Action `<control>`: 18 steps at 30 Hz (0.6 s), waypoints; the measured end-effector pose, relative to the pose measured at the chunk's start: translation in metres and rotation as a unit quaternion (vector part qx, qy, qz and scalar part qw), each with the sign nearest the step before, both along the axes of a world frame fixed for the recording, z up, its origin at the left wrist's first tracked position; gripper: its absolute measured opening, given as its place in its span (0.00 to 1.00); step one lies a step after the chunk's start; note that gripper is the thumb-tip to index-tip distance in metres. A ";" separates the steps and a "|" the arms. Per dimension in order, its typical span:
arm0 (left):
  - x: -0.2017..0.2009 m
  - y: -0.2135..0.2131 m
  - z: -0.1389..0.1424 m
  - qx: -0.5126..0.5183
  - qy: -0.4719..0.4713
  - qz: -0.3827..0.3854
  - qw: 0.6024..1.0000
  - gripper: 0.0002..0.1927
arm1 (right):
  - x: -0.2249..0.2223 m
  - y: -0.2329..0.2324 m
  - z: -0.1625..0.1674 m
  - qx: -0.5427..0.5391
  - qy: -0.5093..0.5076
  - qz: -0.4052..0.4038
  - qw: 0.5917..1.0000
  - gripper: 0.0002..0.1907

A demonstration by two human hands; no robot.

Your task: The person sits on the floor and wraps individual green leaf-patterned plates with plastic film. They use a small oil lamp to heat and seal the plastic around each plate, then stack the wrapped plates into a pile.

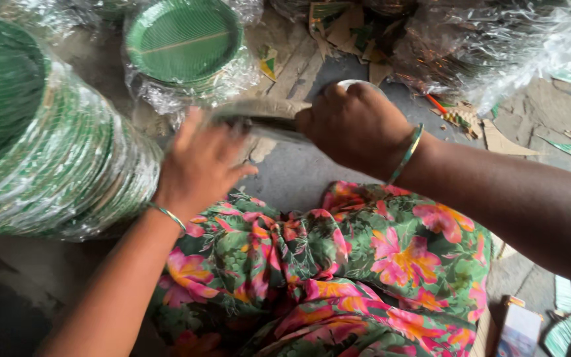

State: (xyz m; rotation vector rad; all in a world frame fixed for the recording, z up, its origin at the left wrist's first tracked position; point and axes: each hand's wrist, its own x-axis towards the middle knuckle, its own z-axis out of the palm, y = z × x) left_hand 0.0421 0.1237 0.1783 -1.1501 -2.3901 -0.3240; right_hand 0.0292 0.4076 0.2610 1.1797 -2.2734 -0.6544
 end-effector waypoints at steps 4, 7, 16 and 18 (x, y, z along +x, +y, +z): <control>-0.003 0.018 0.014 0.285 -0.255 -0.065 0.922 0.44 | 0.005 -0.018 0.026 -0.069 0.022 0.150 0.986 0.09; -0.006 0.041 0.007 0.438 -0.449 -0.179 0.758 0.44 | -0.011 -0.013 0.042 -0.082 0.032 0.256 0.963 0.08; -0.085 0.058 -0.033 0.277 -0.613 -0.165 0.721 0.17 | -0.058 0.035 -0.047 -0.207 -0.065 0.296 0.930 0.15; -0.090 0.066 -0.053 0.290 -0.640 -0.151 0.695 0.15 | -0.055 0.032 -0.081 -0.295 -0.125 0.242 0.916 0.12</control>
